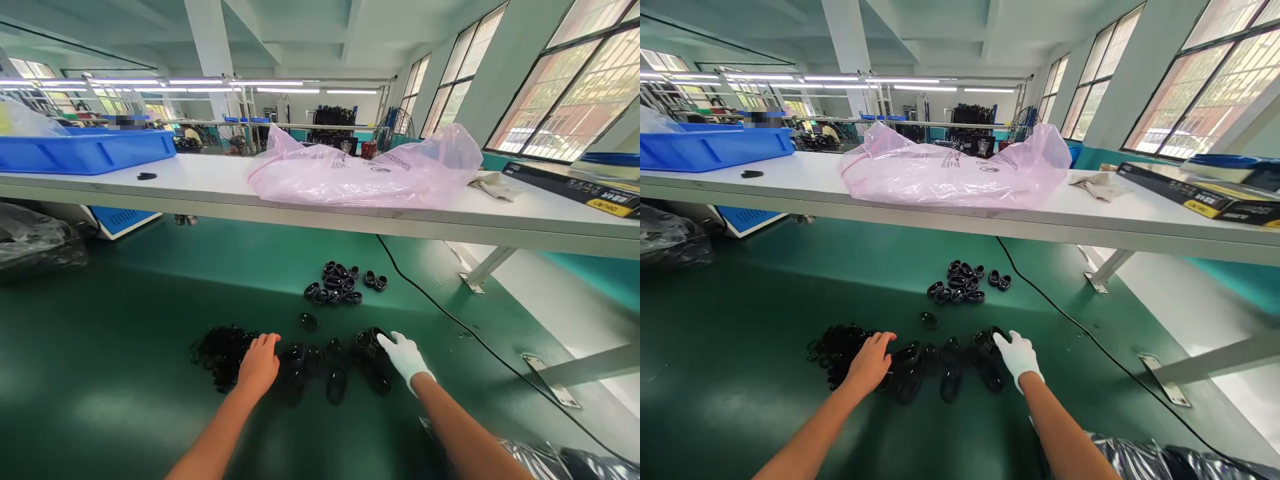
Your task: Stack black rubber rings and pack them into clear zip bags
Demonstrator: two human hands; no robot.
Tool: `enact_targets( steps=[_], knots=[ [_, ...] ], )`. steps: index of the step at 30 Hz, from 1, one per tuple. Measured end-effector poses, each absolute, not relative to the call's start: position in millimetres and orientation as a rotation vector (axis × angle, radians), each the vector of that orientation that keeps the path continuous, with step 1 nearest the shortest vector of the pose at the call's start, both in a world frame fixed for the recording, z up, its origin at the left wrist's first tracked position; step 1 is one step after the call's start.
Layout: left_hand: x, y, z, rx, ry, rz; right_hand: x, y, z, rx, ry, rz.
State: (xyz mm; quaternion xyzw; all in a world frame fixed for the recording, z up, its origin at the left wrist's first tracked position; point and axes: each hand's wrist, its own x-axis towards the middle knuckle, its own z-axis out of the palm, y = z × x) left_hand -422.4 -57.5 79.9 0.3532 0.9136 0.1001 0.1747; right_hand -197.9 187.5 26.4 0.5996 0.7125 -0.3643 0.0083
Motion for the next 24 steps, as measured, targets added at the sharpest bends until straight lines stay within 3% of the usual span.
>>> enact_targets(
  steps=[4, 10, 13, 16, 18, 24],
  knots=[
    [-416, -34, 78, 0.986, 2.378, 0.147, -227, 189, 26, 1.710, 2.225, -1.094],
    [-384, -51, 70, 1.027, 2.193, 0.259, -249, 167, 27, 1.351, 2.378, -1.315],
    [-395, -74, 73, 0.954, 2.390, 0.231, -252, 161, 26, 1.259, 2.395, -1.363],
    [-415, -88, 71, 0.910, 2.699, -0.090, -256, 161, 27, 1.134, 2.416, -1.355],
    [-423, -92, 67, 0.990, 2.684, -0.189, -261, 161, 29, 1.038, 2.424, -1.337],
    [-414, -115, 58, 1.296, 2.424, -0.035, -281, 134, 39, 0.733, 2.391, -1.337]
  ],
)
